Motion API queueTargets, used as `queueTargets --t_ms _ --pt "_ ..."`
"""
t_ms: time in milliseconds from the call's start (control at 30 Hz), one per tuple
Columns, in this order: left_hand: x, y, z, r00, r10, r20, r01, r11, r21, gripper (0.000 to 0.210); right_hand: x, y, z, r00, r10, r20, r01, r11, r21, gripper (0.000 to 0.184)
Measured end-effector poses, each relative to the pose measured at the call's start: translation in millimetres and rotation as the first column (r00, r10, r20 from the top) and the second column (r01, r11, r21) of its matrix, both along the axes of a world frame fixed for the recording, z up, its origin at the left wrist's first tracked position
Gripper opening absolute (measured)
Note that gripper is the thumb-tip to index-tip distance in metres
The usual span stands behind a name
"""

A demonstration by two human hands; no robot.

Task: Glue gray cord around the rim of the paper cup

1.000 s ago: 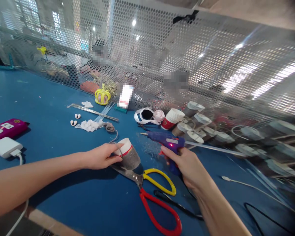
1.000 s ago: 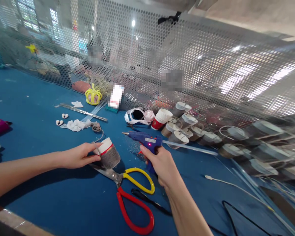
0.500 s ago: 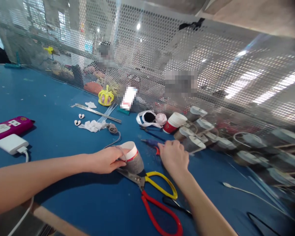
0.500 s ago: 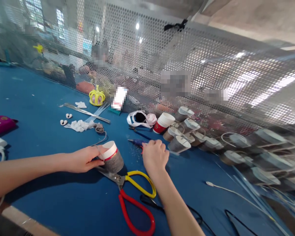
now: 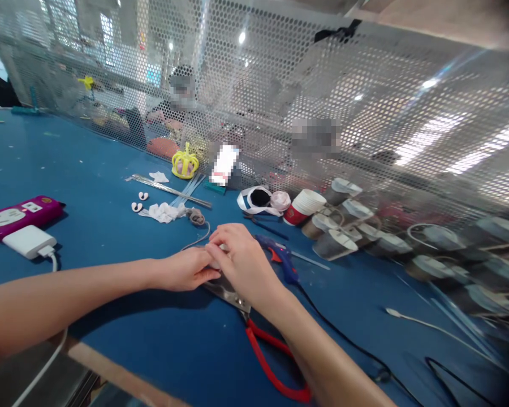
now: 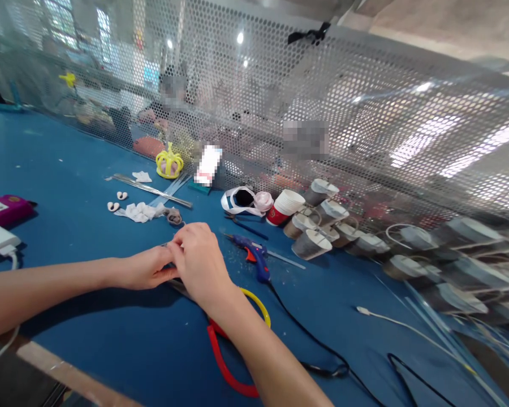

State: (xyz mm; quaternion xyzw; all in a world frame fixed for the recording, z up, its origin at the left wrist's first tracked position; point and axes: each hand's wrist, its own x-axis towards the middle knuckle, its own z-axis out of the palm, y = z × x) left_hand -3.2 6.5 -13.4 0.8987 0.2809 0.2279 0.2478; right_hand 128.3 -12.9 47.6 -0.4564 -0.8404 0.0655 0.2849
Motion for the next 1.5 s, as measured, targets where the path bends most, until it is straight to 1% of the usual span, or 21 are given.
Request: queueTargets --t_ms 33,67,100,133,167,233,300,367,400,467,533,667,800,867,1000,1133,1233,1333,1400,1433,1500 --pt "-1 0 1.1 1.0 0.001 0.014 -0.001 1.0 -0.009 0.018 3 0 -0.3 0.998 -0.03 -0.061 0.031 0.999 0.012 0.011" --pt "-1 0 2.3 1.0 0.006 0.027 -0.005 1.0 -0.03 0.019 6 0 0.2 0.989 -0.074 -0.129 0.074 0.997 -0.001 0.01" --pt "-2 -1 3.5 0.999 0.013 0.037 -0.01 0.998 -0.063 0.022 9 -1 1.2 0.971 -0.125 -0.204 0.118 0.992 -0.046 0.01" --pt "-2 -1 4.5 0.999 0.025 0.048 -0.02 0.995 -0.102 0.027 12 -2 2.6 0.943 -0.175 -0.282 0.146 0.982 -0.12 0.011" --pt "-3 -1 5.4 0.997 0.037 0.066 -0.027 0.989 -0.143 0.033 15 -4 4.2 0.907 -0.218 -0.359 0.147 0.966 -0.214 0.013" --pt "-3 -1 6.4 0.992 0.046 0.121 -0.019 0.976 -0.218 0.042 22 -8 6.9 0.821 -0.282 -0.497 0.07 0.912 -0.404 0.018" --pt "-4 -2 7.0 0.982 0.039 0.185 0.011 0.965 -0.261 0.043 29 -12 8.9 0.716 -0.32 -0.621 -0.06 0.857 -0.511 0.019" --pt "-4 -3 7.7 0.97 0.016 0.241 0.054 0.959 -0.279 0.041 36 -16 10.6 0.605 -0.366 -0.707 -0.158 0.815 -0.557 0.017" --pt "-4 -4 8.2 0.965 0.0 0.264 0.078 0.955 -0.285 0.041 39 -17 11.4 0.553 -0.39 -0.737 -0.184 0.805 -0.564 0.015" --pt "-4 -6 9.8 0.954 -0.042 0.298 0.136 0.944 -0.301 0.039 46 -19 12.5 0.471 -0.419 -0.776 -0.209 0.802 -0.56 0.015" --pt "-5 -7 11.7 0.947 -0.071 0.315 0.175 0.933 -0.316 0.038 53 -21 12.5 0.426 -0.423 -0.799 -0.219 0.809 -0.545 0.014" --pt "-6 -9 15.4 0.937 -0.089 0.337 0.212 0.913 -0.348 0.035 60 -25 8.1 0.393 -0.433 -0.811 -0.223 0.811 -0.541 0.012" --pt "-6 -11 18.0 0.925 -0.12 0.362 0.281 0.856 -0.433 0.031 63 -27 1.2 0.367 -0.443 -0.818 -0.229 0.809 -0.541 0.012" --pt "-7 -12 19.0 0.923 -0.124 0.365 0.291 0.845 -0.449 0.031 63 -27 -1.7 0.361 -0.456 -0.814 -0.236 0.799 -0.552 0.013" --pt "-8 -14 20.5 0.92 -0.115 0.376 0.29 0.842 -0.454 0.034 62 -28 -6.4 0.355 -0.48 -0.802 -0.26 0.773 -0.578 0.013" --pt "-9 -16 21.8 0.924 -0.116 0.365 0.286 0.842 -0.457 0.034 62 -29 -10.7 0.357 -0.483 -0.8 -0.283 0.76 -0.585 0.013" --pt "-9 -17 22.5 0.927 -0.105 0.359 0.272 0.849 -0.454 0.033 61 -29 -14.0 0.345 -0.495 -0.797 -0.289 0.752 -0.592 0.016" --pt "-9 -19 23.3 0.924 -0.111 0.366 0.277 0.854 -0.44 0.031 59 -28 -17.6 0.313 -0.507 -0.803 -0.272 0.762 -0.588 0.02" --pt "-9 -20 23.9 0.921 -0.112 0.374 0.281 0.856 -0.435 0.03 56 -28 -20.2 0.307 -0.511 -0.803 -0.239 0.775 -0.585 0.022" --pt "-9 -20 24.2 0.92 -0.112 0.377 0.282 0.856 -0.434 0.03 55 -28 -21.6 0.316 -0.511 -0.8 -0.215 0.782 -0.585 0.023" --pt "-9 -21 24.6 0.919 -0.109 0.379 0.279 0.859 -0.43 0.029 54 -28 -24.3 0.358 -0.501 -0.788 -0.148 0.802 -0.578 0.024"
